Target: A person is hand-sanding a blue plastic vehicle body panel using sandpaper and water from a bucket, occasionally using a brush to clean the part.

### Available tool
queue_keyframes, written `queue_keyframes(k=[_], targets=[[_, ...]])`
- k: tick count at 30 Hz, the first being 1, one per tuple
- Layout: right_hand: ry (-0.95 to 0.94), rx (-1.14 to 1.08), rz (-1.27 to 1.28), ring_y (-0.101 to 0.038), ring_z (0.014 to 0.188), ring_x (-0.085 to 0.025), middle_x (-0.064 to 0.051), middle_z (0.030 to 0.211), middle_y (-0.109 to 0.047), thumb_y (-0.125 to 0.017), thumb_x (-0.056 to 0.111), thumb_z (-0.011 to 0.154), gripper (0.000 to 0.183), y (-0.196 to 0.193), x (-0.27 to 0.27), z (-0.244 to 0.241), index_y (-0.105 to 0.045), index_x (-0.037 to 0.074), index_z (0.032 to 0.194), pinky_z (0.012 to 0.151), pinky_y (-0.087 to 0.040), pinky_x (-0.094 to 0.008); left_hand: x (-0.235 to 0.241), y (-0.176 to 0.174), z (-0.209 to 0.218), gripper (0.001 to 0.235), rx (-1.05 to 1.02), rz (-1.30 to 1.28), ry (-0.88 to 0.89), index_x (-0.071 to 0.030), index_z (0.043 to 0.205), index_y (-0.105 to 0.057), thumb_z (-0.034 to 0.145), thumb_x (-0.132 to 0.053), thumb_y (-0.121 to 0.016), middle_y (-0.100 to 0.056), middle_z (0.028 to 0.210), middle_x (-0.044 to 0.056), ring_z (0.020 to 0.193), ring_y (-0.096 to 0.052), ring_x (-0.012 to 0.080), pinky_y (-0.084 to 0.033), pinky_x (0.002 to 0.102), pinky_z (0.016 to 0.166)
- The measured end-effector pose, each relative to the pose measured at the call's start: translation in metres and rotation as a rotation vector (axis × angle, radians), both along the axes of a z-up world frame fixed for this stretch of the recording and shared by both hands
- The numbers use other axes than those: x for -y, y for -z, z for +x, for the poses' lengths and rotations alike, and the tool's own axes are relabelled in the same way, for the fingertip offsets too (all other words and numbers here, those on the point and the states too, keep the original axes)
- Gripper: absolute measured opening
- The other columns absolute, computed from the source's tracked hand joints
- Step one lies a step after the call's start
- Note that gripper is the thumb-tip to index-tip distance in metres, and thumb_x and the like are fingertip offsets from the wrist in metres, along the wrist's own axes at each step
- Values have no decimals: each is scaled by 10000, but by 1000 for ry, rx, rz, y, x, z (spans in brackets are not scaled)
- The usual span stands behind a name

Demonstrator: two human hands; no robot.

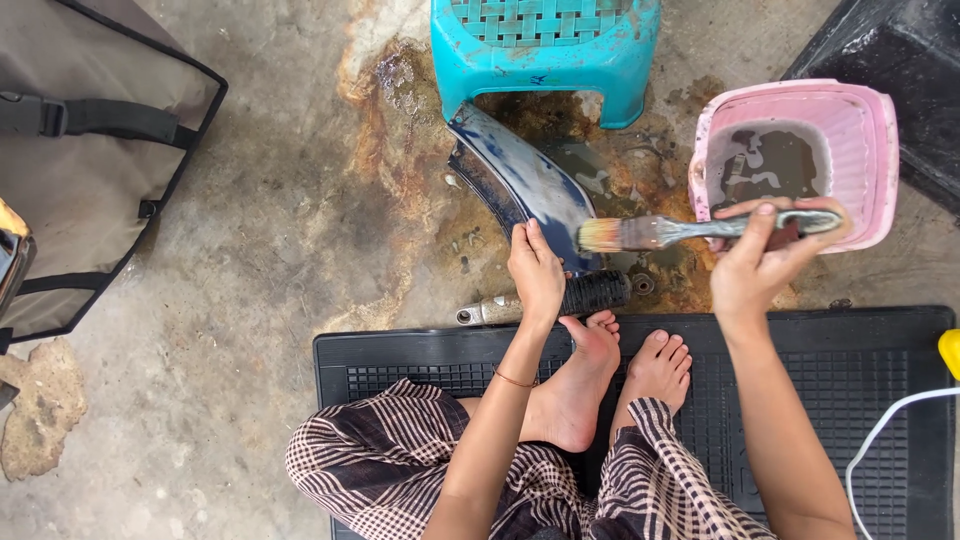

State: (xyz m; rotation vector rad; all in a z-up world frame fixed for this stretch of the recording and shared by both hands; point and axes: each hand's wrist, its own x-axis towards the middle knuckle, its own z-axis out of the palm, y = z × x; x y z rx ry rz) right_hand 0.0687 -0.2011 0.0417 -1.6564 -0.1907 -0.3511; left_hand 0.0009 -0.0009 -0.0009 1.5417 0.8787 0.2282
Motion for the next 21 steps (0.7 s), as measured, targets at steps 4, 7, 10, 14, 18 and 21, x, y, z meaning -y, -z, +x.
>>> queue_keyframes(k=[4,7,10,14,18,21], targets=[[188,-358,121,-635,705,-167,-168,1256,-575,-541,253,1231,769,33,-1,-9,95,206,1661,611,-636,-317,0,-3,-2,346,28,59,-5,-106,854,-432,1123,-307,-350,-429,584,18,418,-459,124,-515,300,383],[2,-15,-32,-591,719,-265,-198,987,-489,-411,74,1200,188,-4,-9,-18,-239,146,1224,535,-522,-332,0,-7,-4,373,17,187,2,-115,813,-412,1125,-310,-354,-430,554,10,393,-454,142,-401,321,383],[21,-11,-58,-624,806,-286,-185,985,-506,-401,37,1215,217,-2,2,-24,-225,153,1264,634,-558,-352,0,-21,-4,359,20,148,26,-94,834,-431,1122,-289,-338,-456,507,31,346,-511,152,-516,295,336],[64,47,-88,-547,736,-286,-186,1087,-378,-410,57,1186,193,-12,8,-25,-231,128,1191,673,-494,-374,1,-23,-2,349,4,57,29,-70,870,-430,1122,-293,-335,-432,501,38,315,-507,168,-563,318,340],[78,123,-107,-547,751,-324,-178,1165,-304,-388,14,1159,183,-11,12,-17,-233,108,1178,783,-490,-423,2,-23,3,367,14,94,-4,-61,856,-461,1121,-287,-345,-477,497,61,318,-519,179,-542,310,332],[63,152,-109,-524,749,-331,-195,1085,-333,-393,59,1175,172,-15,14,-11,-226,100,1167,789,-520,-445,-8,-12,4,365,-45,133,-84,-66,891,-528,1129,-287,-363,-481,541,4,341,-509,123,-547,278,325]])
